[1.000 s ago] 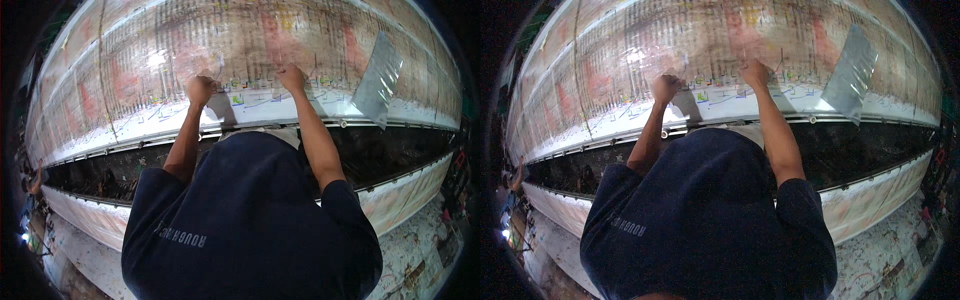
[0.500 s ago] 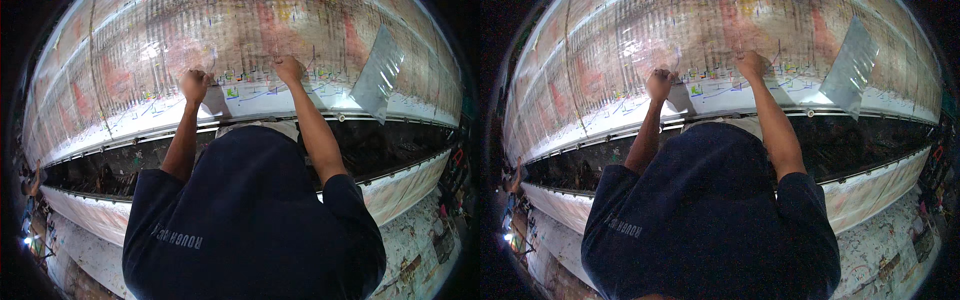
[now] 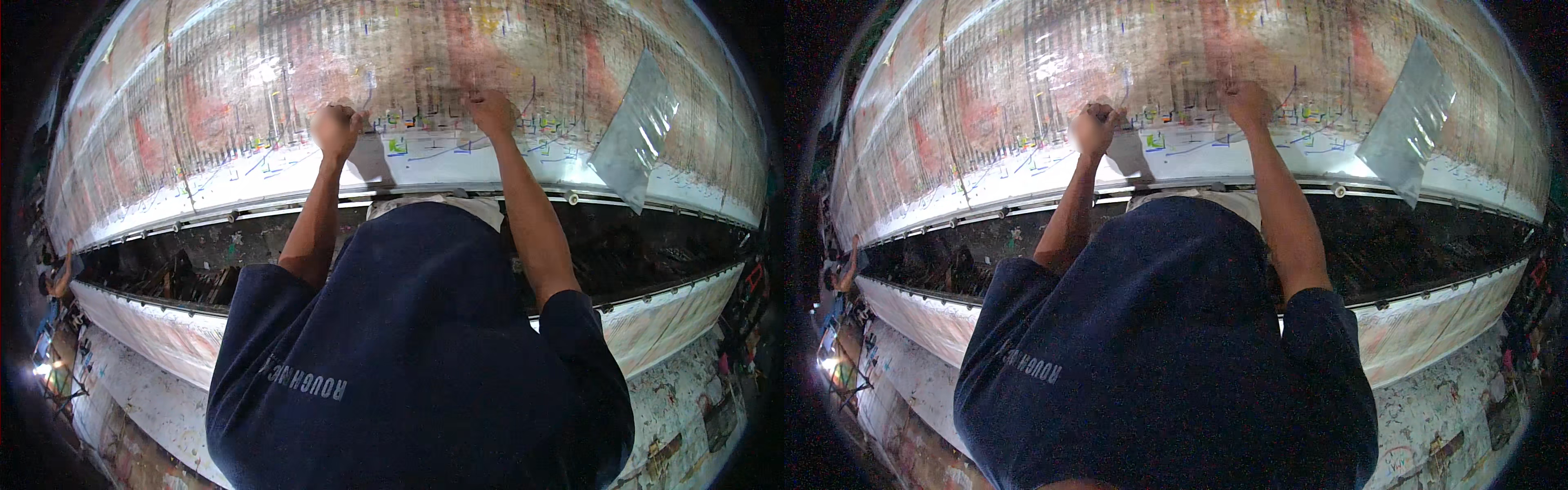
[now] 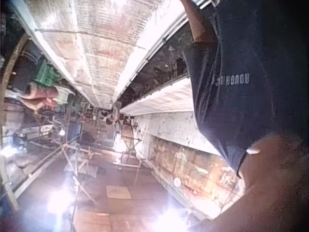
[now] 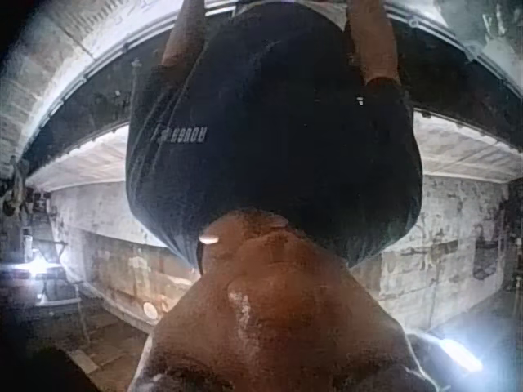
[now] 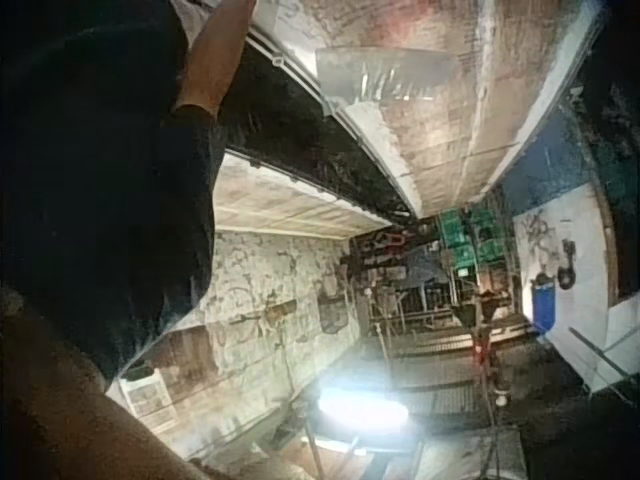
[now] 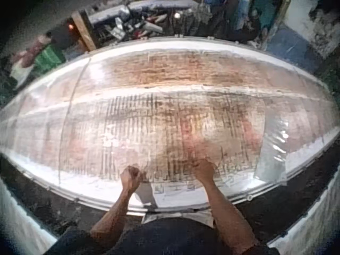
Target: The person places a transparent plastic sheet onto a large printing surface, aligns it with markings, and presses it down. They repeat this process with several sheets, smoothing them out by hand across the surface.
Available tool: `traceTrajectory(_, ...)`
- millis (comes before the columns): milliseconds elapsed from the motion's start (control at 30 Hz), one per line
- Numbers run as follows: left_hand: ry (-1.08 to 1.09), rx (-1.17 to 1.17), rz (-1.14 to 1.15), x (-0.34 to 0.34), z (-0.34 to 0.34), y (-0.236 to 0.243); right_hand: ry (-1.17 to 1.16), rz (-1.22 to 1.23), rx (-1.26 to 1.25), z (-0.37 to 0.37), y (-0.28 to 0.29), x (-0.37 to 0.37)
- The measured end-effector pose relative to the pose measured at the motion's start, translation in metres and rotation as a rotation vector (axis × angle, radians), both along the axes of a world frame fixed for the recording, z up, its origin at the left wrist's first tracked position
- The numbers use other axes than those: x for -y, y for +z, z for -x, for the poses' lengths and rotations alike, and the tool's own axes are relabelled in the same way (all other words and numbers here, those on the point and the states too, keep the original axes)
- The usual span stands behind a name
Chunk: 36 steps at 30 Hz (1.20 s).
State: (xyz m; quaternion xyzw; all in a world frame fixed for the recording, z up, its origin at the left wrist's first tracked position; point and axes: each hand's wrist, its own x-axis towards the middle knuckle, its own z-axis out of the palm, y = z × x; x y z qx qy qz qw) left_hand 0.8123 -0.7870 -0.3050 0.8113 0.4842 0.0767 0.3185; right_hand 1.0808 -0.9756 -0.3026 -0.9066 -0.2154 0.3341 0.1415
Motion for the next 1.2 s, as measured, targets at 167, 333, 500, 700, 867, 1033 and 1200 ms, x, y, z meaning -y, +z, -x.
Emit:
traceTrajectory(167, 0.029, 0.028, 0.096, 0.002, 0.000, 0.000, -0.019, 0.039, 0.037, 0.000, 0.000, 0.000)
traceTrajectory(333, 0.002, 0.169, 0.010, 0.002, 0.007, -0.015, 0.000, 0.045, 0.096, 0.001, -0.002, -0.001)
traceTrajectory(500, -0.013, 0.125, -0.067, 0.005, 0.006, -0.010, -0.015, 0.017, -0.016, 0.003, 0.002, -0.002)
traceTrajectory(700, -0.012, 0.036, -0.301, 0.020, -0.010, -0.008, -0.031, -0.094, 0.014, -0.001, -0.013, 0.005)
traceTrajectory(867, -0.399, -0.114, -0.251, 0.058, -0.072, -0.001, 0.008, -0.042, 0.202, 0.017, 0.006, -0.004)
traceTrajectory(1033, -0.263, -0.205, -0.224, 0.032, -0.154, 0.018, 0.070, -0.082, 0.377, 0.036, 0.001, 0.019)
traceTrajectory(1200, -0.215, -0.348, -0.154, 0.016, -0.196, 0.025, -0.126, -0.492, 0.118, -0.006, -0.002, 0.132)
